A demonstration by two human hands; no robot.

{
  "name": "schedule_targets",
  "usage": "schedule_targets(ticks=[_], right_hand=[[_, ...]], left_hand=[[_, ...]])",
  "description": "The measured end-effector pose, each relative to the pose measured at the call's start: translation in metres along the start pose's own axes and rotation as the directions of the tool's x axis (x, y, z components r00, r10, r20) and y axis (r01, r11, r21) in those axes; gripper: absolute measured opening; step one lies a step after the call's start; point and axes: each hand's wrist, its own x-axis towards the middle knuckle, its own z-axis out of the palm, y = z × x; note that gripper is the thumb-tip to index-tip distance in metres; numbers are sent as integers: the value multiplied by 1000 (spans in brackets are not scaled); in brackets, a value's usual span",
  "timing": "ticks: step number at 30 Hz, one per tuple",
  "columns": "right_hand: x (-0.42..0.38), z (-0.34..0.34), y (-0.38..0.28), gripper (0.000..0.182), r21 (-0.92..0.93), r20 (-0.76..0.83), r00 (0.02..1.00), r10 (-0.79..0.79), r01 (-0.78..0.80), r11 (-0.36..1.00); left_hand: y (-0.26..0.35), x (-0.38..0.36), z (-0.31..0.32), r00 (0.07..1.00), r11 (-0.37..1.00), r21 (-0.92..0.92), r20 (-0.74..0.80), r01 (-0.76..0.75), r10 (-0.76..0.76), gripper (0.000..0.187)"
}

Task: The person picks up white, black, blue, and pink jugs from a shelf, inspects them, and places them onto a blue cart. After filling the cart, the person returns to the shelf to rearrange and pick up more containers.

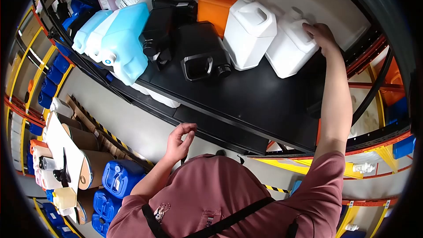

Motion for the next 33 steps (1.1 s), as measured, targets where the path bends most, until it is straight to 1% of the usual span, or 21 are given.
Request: schedule_targets(ticks=[2,3,5,6,8,12,14,15,17,18,19,21,22,23,25,26,27,29,30,31,33], right_hand=[[-32,7,-17,50,349,-30,995,100,-83,933],[-41,7,-20,50,349,-33,993,111,-92,932],[-59,6,-19,44,512,-60,995,80,-38,858],[-67,6,-16,44,511,-66,993,96,-49,858],[-83,6,-14,42,595,-215,976,-37,161,787],[-137,-4,-29,49,612,-182,983,8,107,784],[-158,-7,-30,49,615,-136,991,-16,97,783],[-173,-7,-34,48,617,-140,990,-6,92,781],[-214,-4,-50,48,596,-156,987,-22,112,795],[-232,-1,-53,48,603,-173,984,-28,129,787],[-249,1,-55,48,603,-193,981,-30,143,785],[-283,3,-56,47,652,-208,978,2,137,746],[-299,2,-54,47,674,-207,978,18,129,728],[-316,2,-50,47,699,-204,976,72,94,709],[-348,-1,-42,43,659,-218,972,83,84,748],[-366,-3,-32,42,622,-241,968,75,95,777],[-384,-5,-28,41,622,-265,960,88,100,777],[-424,-13,-20,38,646,-265,956,122,83,759],[-441,-15,-12,36,631,-277,952,128,80,771],[-458,-17,-4,34,617,-288,949,132,78,783],[-488,-25,12,31,577,-299,947,116,83,812]], left_hand=[[11,2,4,998,991,-134,52,-23,30,19],[16,4,7,998,991,-135,63,-19,28,19],[27,9,13,985,950,-314,166,9,45,20],[32,11,16,982,949,-315,183,17,44,20],[42,17,23,947,908,-410,316,84,55,25],[57,31,37,887,892,-392,461,226,-23,26],[63,39,47,856,826,-473,516,307,-23,28],[70,42,49,829,830,-437,556,346,-53,33],[79,47,55,757,706,-504,650,497,-70,42],[80,50,59,708,693,-480,703,538,-62,55],[83,53,64,698,697,-474,715,538,-52,55],[90,48,76,635,589,-493,772,640,-44,65],[97,45,84,611,623,-447,789,642,-63,78],[97,39,90,581,614,-427,812,664,-63,78],[99,28,104,491,450,-406,867,795,-87,87],[108,21,110,446,446,-335,879,830,-169,93],[108,12,118,413,450,-302,895,840,-171,93],[111,-8,132,394,429,-236,858,872,-329,91],[105,-14,141,333,366,-215,894,906,-300,85],[103,-21,148,317,371,-195,898,908,-305,85],[109,-36,169,103,202,-62,975,977,-198,84]])
